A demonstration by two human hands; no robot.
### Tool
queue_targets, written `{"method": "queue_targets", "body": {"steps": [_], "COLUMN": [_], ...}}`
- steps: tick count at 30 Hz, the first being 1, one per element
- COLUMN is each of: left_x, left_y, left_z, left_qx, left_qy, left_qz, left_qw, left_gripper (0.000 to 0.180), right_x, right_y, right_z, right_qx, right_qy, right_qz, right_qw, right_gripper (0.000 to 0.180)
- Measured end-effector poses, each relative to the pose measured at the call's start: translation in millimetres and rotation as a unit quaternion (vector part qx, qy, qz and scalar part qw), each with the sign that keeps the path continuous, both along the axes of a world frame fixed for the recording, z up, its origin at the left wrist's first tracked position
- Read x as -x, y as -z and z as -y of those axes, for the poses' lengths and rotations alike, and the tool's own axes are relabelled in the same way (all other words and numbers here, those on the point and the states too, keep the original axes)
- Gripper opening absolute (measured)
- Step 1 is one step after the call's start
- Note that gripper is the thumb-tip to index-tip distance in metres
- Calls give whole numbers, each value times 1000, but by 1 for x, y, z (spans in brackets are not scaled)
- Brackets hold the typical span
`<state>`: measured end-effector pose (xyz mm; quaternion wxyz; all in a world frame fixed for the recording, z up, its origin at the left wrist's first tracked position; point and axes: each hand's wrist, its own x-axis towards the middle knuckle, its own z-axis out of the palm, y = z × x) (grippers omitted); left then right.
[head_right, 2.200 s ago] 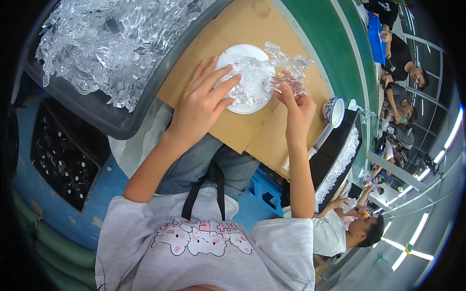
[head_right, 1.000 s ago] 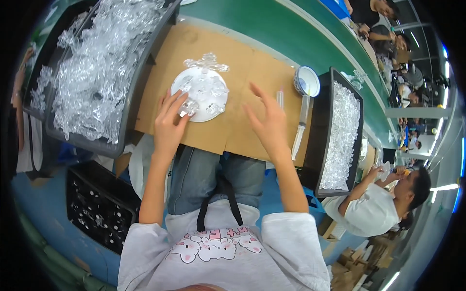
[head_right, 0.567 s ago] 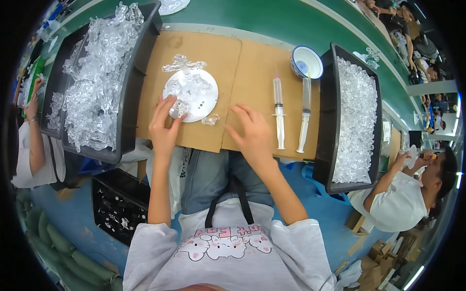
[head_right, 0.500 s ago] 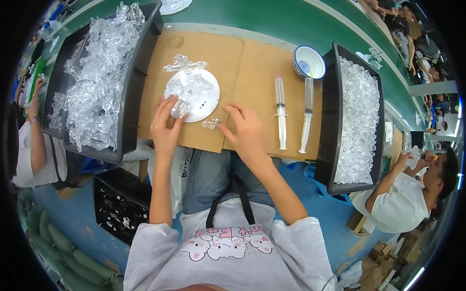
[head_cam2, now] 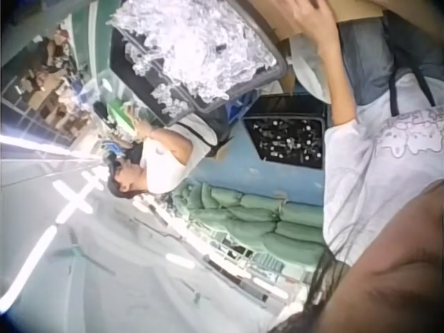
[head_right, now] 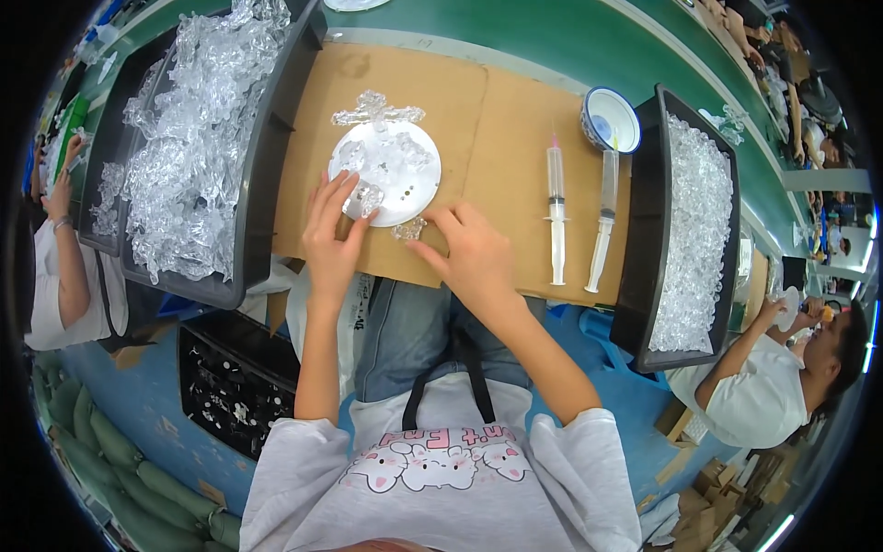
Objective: Assembling clear plastic decorative fixtures by gluing pieces onto a circular base using a syringe.
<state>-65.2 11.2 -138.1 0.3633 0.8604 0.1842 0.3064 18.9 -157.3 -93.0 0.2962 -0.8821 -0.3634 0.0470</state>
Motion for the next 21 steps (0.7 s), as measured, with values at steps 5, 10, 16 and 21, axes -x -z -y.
{"method": "queue_targets", "body": {"steps": [5, 10, 16, 21], "left_x": [-1, 0, 1, -1], "left_y": [-1, -2, 1, -8], "left_z": [1, 1, -1, 6], "left_qx": [0, -2, 0, 52], "left_qy": [1, 2, 10, -11], "left_qz": [0, -2, -3, 14], "left_qw": [1000, 1000, 1000, 998], "left_gripper": [47, 46, 48, 49], "right_x": [-11, -33, -40, -37], "right_y": [10, 3, 13, 11], "right_z": [2, -6, -16, -18], "right_qx": [-117, -81, -132, -104], "right_qy": [-20, 14, -87, -66], "right_qz": [-98, -96, 88, 109], "right_qw": [988, 992, 984, 986], "right_gripper": [33, 28, 21, 19]}}
